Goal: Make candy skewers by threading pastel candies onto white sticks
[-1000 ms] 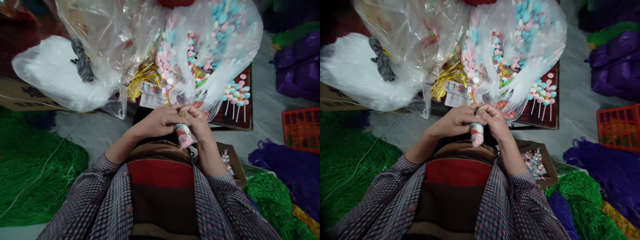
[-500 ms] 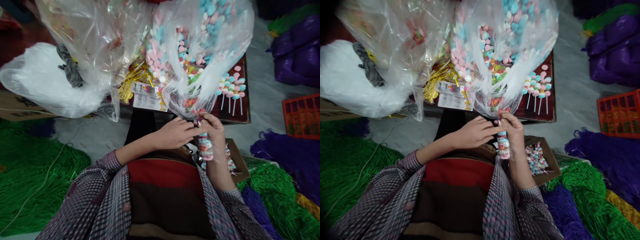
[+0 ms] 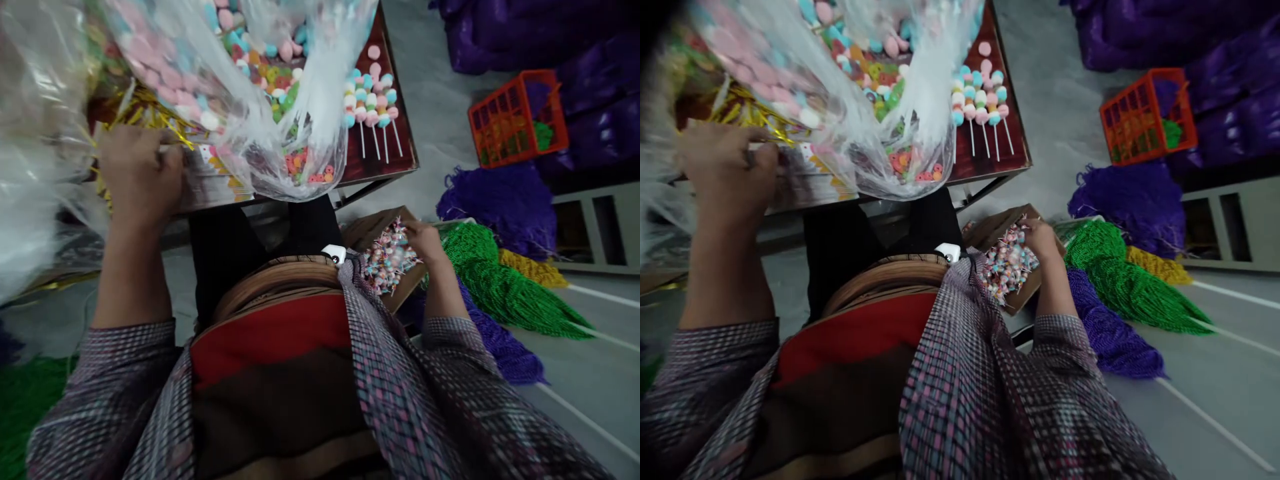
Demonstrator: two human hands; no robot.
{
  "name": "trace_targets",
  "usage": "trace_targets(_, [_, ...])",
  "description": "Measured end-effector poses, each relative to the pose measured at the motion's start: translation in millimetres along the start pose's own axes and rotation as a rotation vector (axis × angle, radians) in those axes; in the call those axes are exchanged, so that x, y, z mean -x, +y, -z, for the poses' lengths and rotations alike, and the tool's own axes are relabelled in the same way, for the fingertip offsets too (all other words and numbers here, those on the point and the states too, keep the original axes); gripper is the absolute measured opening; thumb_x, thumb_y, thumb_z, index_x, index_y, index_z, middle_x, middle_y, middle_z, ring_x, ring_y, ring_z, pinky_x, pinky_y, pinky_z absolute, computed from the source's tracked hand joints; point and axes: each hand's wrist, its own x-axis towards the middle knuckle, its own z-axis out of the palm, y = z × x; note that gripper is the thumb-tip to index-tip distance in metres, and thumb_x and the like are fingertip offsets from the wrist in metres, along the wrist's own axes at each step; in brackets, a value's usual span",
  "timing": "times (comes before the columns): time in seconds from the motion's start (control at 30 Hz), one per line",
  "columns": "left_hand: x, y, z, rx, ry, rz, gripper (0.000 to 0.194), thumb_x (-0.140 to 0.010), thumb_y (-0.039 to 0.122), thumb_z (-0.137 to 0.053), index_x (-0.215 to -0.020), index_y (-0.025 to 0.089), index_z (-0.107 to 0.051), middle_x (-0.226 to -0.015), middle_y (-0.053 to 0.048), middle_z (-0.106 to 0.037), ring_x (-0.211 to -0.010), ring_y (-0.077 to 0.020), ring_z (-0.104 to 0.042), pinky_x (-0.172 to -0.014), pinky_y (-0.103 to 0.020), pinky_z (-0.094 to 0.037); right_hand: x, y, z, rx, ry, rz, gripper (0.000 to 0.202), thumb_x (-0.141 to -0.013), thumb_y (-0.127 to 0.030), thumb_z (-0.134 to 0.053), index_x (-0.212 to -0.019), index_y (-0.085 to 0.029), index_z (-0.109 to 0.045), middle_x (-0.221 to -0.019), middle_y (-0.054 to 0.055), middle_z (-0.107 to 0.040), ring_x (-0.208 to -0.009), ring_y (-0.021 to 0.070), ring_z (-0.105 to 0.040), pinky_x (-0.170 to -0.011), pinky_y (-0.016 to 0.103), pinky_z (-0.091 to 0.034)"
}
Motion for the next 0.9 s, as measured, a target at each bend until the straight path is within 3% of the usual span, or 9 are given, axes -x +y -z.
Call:
trace_targets(0.13, [-9,2,-6.4,0.021,-0.068,0.041,0.043,-0.089,0.049,-0.057,-0.129,0.037,-0.066,-0.146,0.005,-0.061,-0.144,-0.0358,-0.040,-0.122,-0.064,-0.025,5,17,-6,0.093,-0.041,-0.059,0.017,-0.080,-0.023,-0.070,-0.063,-0.020,-0.070,-0.060,0.007,-0.070,-0.076,0.0194,-0.070,-0.085,0.034,-0.055])
trace_targets(0.23, [-14,3,-7.5,0.097,-0.088,0.113,0.040,-0.088,0.052,-0.059,-0.123,0.037,-0.070,-0.149,0.005,-0.057,-0.144,-0.0355,-0.036,-0.124,-0.061,-0.021,6,13,-5,0.133,-0.032,-0.063,0.007,-0.078,-0.021,-0.069,-0.075,-0.019,-0.075,-0.080,0.012,-0.079,-0.086,0.0245,-0.073,-0.089,0.040,-0.055])
trace_targets(0.33, [-19,1,-9.8,0.125,-0.075,0.084,0.031,-0.089,0.051,-0.057,-0.113,0.038,-0.072,-0.141,0.007,-0.061,-0.140,-0.0339,-0.036,-0.125,-0.060,-0.015,4,-4,-5,0.135,-0.061,0.046,0.021,-0.083,-0.024,-0.062,-0.094,-0.017,-0.079,-0.105,0.016,-0.081,-0.101,0.0279,-0.074,-0.097,0.044,-0.055])
trace_targets(0.5, [-31,-11,-26.0,0.164,0.078,0.001,0.021,-0.086,0.047,-0.062,-0.075,0.029,-0.064,-0.102,0.002,-0.069,-0.118,-0.0306,-0.046,-0.114,-0.061,-0.020,8,-52,-12,-0.026,0.007,0.279,0.029,-0.087,-0.032,-0.058,-0.102,-0.021,-0.079,-0.111,0.013,-0.081,-0.107,0.0291,-0.075,-0.103,0.047,-0.056])
trace_targets(0.63, [-40,-26,-37.9,0.149,0.114,-0.025,0.018,-0.082,0.030,-0.063,-0.067,0.023,-0.056,-0.092,-0.004,-0.069,-0.106,-0.0295,-0.054,-0.103,-0.056,-0.031,16,-90,-13,-0.186,0.064,0.361,0.025,-0.089,-0.040,-0.060,-0.099,-0.027,-0.080,-0.106,0.008,-0.082,-0.101,0.0282,-0.077,-0.100,0.048,-0.059])
trace_targets(0.77, [-38,-44,-36.0,0.195,0.303,-0.098,0.020,-0.084,0.036,-0.067,-0.072,0.024,-0.058,-0.089,-0.006,-0.071,-0.103,-0.0290,-0.060,-0.098,-0.049,-0.039,21,-139,-18,-0.363,0.085,0.385,0.024,-0.090,-0.044,-0.064,-0.100,-0.029,-0.080,-0.101,0.005,-0.082,-0.097,0.0261,-0.078,-0.098,0.047,-0.060])
trace_targets(0.83, [-34,-50,-30.3,0.222,0.337,-0.150,0.022,-0.086,0.040,-0.067,-0.073,0.025,-0.058,-0.084,-0.005,-0.071,-0.096,-0.0272,-0.062,-0.094,-0.046,-0.043,24,-171,-27,-0.480,0.040,0.397,0.023,-0.090,-0.045,-0.067,-0.100,-0.029,-0.080,-0.097,0.004,-0.083,-0.092,0.0239,-0.078,-0.096,0.046,-0.061])
trace_targets(0.9, [-27,-49,-22.7,0.252,0.343,-0.214,0.022,-0.091,0.042,-0.062,-0.076,0.025,-0.060,-0.082,-0.004,-0.072,-0.089,-0.0247,-0.064,-0.090,-0.043,-0.045,26,-209,-39,-0.588,-0.108,0.431,0.025,-0.089,-0.047,-0.069,-0.100,-0.027,-0.081,-0.094,0.004,-0.083,-0.088,0.0220,-0.078,-0.093,0.044,-0.062])
